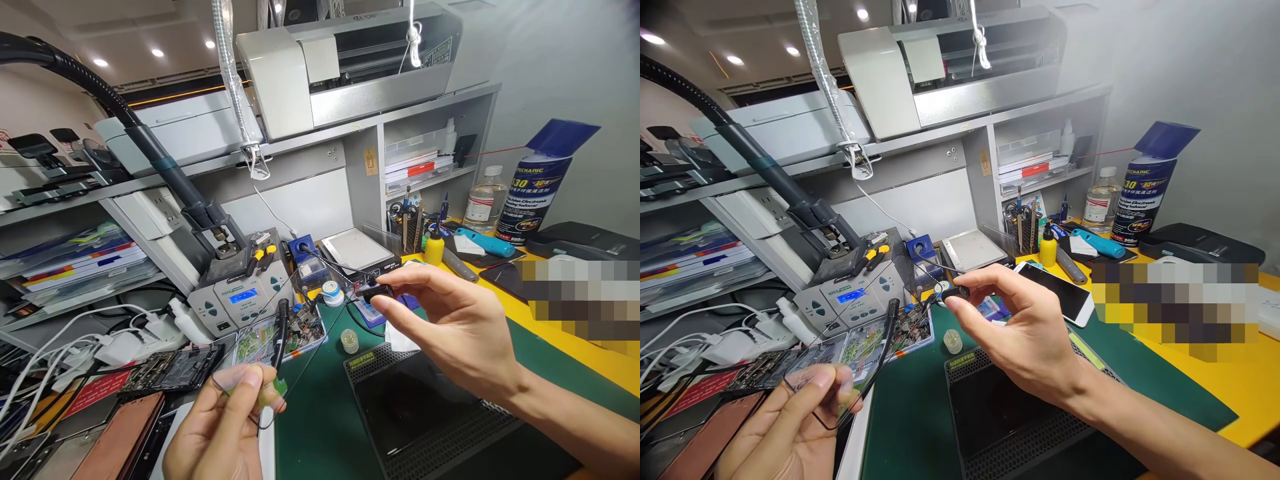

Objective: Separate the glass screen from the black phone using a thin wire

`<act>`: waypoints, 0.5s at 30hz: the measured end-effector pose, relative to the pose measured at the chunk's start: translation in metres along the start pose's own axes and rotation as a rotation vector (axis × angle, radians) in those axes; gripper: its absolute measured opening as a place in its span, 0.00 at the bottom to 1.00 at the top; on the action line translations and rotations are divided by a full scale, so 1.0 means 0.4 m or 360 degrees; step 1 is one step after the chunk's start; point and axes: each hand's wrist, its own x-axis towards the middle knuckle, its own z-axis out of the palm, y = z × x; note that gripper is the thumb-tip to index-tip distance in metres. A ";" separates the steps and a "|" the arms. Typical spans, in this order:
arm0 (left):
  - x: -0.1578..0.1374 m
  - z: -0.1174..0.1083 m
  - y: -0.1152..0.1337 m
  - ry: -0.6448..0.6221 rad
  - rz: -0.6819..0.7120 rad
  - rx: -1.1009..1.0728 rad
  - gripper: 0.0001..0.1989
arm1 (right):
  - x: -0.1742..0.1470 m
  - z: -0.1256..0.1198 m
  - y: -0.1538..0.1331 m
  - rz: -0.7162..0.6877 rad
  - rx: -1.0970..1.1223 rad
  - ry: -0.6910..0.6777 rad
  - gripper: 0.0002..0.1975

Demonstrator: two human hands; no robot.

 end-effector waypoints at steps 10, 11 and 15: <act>0.010 -0.004 0.004 -0.0099 -0.0103 0.0012 0.08 | -0.006 -0.005 0.008 -0.0083 -0.0066 -0.0026 0.11; 0.010 -0.003 0.006 -0.0097 -0.0141 0.0004 0.08 | -0.005 -0.004 0.006 -0.0082 -0.0054 -0.0020 0.11; 0.000 0.012 0.013 -0.0045 -0.0217 -0.0013 0.06 | -0.005 0.000 -0.003 -0.0079 0.0023 0.0014 0.11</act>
